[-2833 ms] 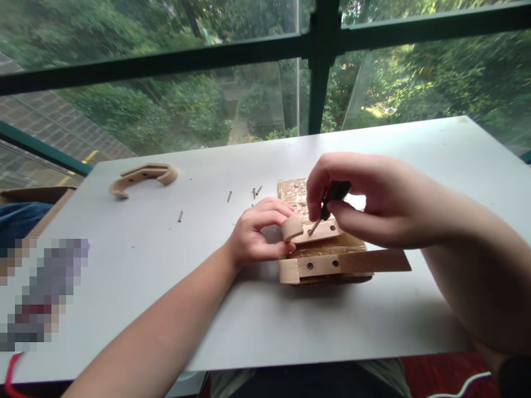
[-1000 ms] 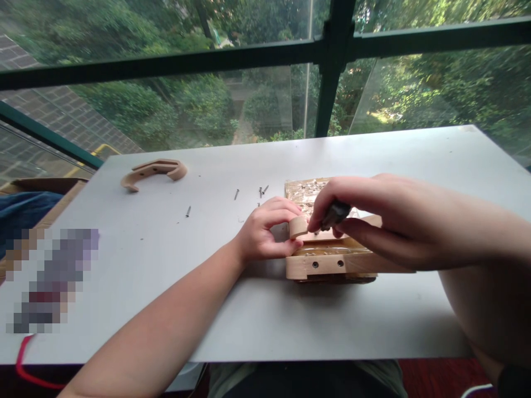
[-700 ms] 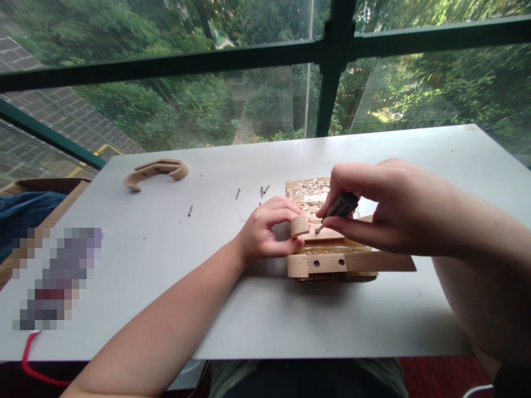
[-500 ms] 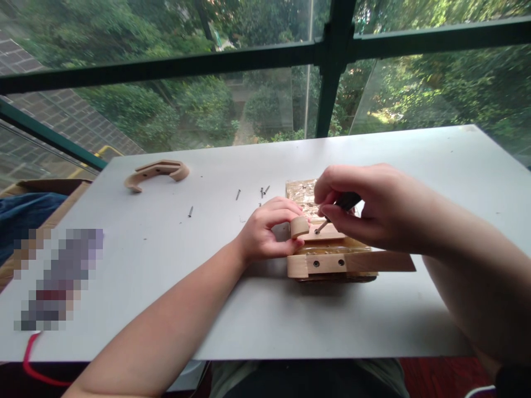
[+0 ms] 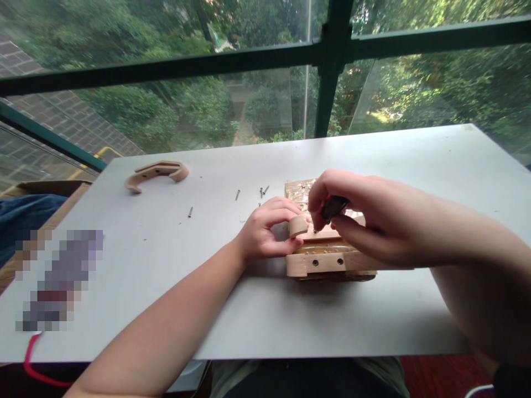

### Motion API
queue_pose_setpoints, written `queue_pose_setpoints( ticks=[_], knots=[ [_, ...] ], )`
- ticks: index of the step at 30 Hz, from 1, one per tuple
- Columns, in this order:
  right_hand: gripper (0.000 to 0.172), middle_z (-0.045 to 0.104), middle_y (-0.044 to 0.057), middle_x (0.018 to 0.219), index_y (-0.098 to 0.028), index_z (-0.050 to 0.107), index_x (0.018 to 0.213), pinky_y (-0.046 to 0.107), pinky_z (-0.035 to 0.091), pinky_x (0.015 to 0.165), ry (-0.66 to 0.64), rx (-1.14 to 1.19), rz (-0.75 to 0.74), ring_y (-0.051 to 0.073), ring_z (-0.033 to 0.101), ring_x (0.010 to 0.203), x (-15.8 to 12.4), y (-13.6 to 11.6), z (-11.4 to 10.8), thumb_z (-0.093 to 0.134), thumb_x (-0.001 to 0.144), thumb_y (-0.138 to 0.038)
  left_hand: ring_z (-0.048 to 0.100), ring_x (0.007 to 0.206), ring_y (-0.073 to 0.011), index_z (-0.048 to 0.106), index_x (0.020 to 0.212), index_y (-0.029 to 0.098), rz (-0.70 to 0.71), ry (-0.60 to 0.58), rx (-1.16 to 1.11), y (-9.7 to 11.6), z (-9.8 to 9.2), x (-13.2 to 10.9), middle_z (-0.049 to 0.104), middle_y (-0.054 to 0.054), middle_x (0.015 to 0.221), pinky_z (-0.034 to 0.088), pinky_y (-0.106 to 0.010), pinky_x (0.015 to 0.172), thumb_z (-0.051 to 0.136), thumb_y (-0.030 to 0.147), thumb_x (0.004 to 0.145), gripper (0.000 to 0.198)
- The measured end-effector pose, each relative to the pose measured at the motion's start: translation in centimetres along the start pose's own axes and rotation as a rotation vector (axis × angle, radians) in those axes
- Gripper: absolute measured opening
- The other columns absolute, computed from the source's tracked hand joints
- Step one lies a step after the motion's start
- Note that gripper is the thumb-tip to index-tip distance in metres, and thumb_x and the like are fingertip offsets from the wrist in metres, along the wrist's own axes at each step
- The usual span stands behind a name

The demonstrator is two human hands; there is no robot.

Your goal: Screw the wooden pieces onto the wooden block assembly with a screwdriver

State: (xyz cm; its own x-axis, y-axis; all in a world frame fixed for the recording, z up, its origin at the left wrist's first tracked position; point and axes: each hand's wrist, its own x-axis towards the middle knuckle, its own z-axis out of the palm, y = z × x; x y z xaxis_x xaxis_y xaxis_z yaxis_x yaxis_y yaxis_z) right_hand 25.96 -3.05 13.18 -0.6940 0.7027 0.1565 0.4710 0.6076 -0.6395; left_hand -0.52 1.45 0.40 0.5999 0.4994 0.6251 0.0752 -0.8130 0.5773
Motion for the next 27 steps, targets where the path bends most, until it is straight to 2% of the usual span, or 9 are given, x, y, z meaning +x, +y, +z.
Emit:
queue_pose_setpoints(
  ticks=[3, 8, 12, 15, 17, 19, 21, 24, 27],
  knots=[
    [0.025, 0.077, -0.003, 0.107, -0.021, 0.069, 0.120, 0.013, 0.052, 0.069, 0.016, -0.036, 0.036, 0.002, 0.070, 0.085, -0.1, 0.2, -0.5, 0.056, 0.099, -0.025, 0.075, 0.111, -0.0090, 0.080, 0.099, 0.018, 0.015, 0.006, 0.037, 0.0, -0.1, 0.1, 0.083, -0.005, 0.108, 0.062, -0.020, 0.105, 0.087, 0.043, 0.088, 0.028],
    [0.022, 0.079, -0.005, 0.089, -0.024, 0.079, 0.104, 0.016, 0.045, 0.060, -0.011, -0.092, 0.101, 0.003, 0.066, 0.069, -0.1, 0.1, -1.4, 0.063, 0.096, -0.037, 0.075, 0.111, -0.0106, 0.082, 0.100, 0.019, -0.029, -0.014, 0.027, 0.1, -0.1, 0.0, 0.083, -0.006, 0.107, 0.064, -0.022, 0.104, 0.088, 0.042, 0.087, 0.027],
    [0.030, 0.071, -0.002, 0.068, -0.018, 0.075, 0.086, 0.020, 0.036, 0.053, 0.041, -0.142, 0.133, 0.003, 0.050, 0.054, 0.3, -0.2, -1.2, 0.070, 0.093, -0.047, 0.076, 0.110, -0.0115, 0.082, 0.100, 0.018, -0.048, -0.014, 0.008, 0.1, 0.0, -0.1, 0.084, -0.007, 0.108, 0.064, -0.023, 0.105, 0.090, 0.041, 0.085, 0.028],
    [0.034, 0.059, -0.003, 0.058, -0.016, 0.062, 0.074, 0.022, 0.029, 0.052, 0.108, -0.218, 0.135, 0.002, 0.036, 0.051, 0.7, -0.3, -0.5, 0.067, 0.093, -0.043, 0.076, 0.110, -0.0101, 0.082, 0.100, 0.018, -0.041, -0.009, 0.006, 0.1, 0.0, 0.0, 0.084, -0.007, 0.108, 0.062, -0.021, 0.106, 0.089, 0.042, 0.086, 0.029],
    [0.027, 0.060, -0.003, 0.063, -0.016, 0.061, 0.078, 0.019, 0.032, 0.054, 0.144, -0.232, 0.119, 0.002, 0.039, 0.055, 1.0, -0.3, 0.0, 0.064, 0.095, -0.037, 0.075, 0.111, -0.0092, 0.082, 0.101, 0.019, -0.039, -0.016, 0.011, 0.2, 0.0, 0.0, 0.084, -0.006, 0.109, 0.062, -0.021, 0.106, 0.088, 0.043, 0.087, 0.028],
    [0.017, 0.069, -0.004, 0.077, -0.017, 0.067, 0.089, 0.015, 0.039, 0.060, 0.161, -0.183, 0.076, 0.000, 0.051, 0.063, 1.1, -0.2, 0.5, 0.061, 0.097, -0.030, 0.075, 0.112, -0.0099, 0.081, 0.102, 0.020, -0.031, -0.027, 0.024, 0.2, 0.0, 0.1, 0.084, -0.006, 0.109, 0.062, -0.022, 0.106, 0.087, 0.042, 0.088, 0.027],
    [0.015, 0.073, -0.005, 0.087, -0.018, 0.072, 0.099, 0.011, 0.043, 0.065, 0.148, -0.114, 0.012, -0.001, 0.059, 0.072, 1.1, 0.0, 1.0, 0.059, 0.099, -0.027, 0.075, 0.111, -0.0107, 0.080, 0.100, 0.018, -0.027, -0.017, 0.028, 0.2, 0.0, 0.1, 0.083, -0.006, 0.110, 0.062, -0.022, 0.102, 0.086, 0.042, 0.089, 0.027],
    [0.016, 0.070, -0.006, 0.084, -0.019, 0.070, 0.101, 0.011, 0.040, 0.064, 0.105, -0.061, -0.094, -0.002, 0.052, 0.069, 1.0, 0.2, 1.3, 0.058, 0.103, -0.028, 0.076, 0.105, -0.0098, 0.077, 0.096, 0.017, -0.041, -0.002, 0.010, 0.2, 0.1, 0.0, 0.082, -0.006, 0.109, 0.061, -0.021, 0.095, 0.085, 0.041, 0.089, 0.027],
    [0.013, 0.069, -0.005, 0.085, -0.018, 0.068, 0.103, 0.013, 0.039, 0.063, 0.060, -0.021, -0.110, -0.001, 0.051, 0.070, 0.7, 0.0, 1.1, 0.059, 0.102, -0.028, 0.075, 0.103, -0.0094, 0.077, 0.096, 0.017, -0.045, -0.007, 0.014, 0.3, 0.1, -0.1, 0.083, -0.006, 0.109, 0.061, -0.021, 0.094, 0.087, 0.040, 0.087, 0.027]
  ],
)
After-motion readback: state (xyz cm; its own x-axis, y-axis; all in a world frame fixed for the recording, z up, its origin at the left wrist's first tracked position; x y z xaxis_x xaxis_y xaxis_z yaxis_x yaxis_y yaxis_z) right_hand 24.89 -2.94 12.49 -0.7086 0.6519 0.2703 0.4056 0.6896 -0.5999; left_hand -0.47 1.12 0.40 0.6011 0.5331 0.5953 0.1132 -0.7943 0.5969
